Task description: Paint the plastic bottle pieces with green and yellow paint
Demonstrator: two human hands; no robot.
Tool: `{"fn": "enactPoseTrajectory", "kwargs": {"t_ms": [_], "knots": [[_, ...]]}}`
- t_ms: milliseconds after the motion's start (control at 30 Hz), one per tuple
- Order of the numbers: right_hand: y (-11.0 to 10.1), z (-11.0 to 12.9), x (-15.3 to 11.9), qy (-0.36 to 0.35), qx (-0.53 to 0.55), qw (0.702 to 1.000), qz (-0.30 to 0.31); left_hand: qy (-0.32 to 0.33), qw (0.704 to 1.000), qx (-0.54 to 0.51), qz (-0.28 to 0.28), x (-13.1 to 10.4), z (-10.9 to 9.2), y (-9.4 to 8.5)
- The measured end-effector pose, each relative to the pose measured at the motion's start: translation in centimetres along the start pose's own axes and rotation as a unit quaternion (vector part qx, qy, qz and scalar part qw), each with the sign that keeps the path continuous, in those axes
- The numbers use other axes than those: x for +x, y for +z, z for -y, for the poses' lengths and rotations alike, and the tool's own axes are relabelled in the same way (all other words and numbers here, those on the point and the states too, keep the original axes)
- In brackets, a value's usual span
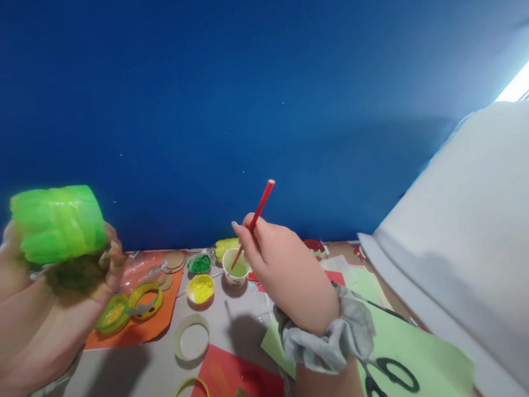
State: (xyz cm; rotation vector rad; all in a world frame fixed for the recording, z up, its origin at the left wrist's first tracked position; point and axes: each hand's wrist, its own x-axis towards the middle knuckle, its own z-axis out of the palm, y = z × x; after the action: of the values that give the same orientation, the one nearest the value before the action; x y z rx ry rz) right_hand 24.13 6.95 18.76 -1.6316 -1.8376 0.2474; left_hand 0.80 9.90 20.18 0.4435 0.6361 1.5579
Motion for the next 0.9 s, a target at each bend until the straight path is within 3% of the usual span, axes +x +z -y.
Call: {"fn": "enactPoseTrajectory", "kwargs": {"t_ms": [100,333,533,700,900], "knots": [[1.0,0.3,0.7,-0.035,0.025,0.999,0.023,0.004,1.000,0.001,0.011,0.0,0.0,-0.1],[5.9,0.7,3.1,-0.080,-0.012,0.980,0.182,0.000,0.999,0.015,0.051,0.1,0.1,-0.7],[8.3,0.0,3.8,-0.082,-0.016,0.974,0.211,-0.007,0.997,0.002,0.074,0.1,-0.1,-0.9],[7.7,-0.2,3.8,-0.081,-0.002,0.975,0.208,-0.009,0.998,0.013,0.056,-0.1,0.0,-0.6],[4.9,-0.3,3.2,-0.073,0.024,0.986,0.145,-0.002,0.999,0.029,0.034,0.0,0.0,-0.2]]}}
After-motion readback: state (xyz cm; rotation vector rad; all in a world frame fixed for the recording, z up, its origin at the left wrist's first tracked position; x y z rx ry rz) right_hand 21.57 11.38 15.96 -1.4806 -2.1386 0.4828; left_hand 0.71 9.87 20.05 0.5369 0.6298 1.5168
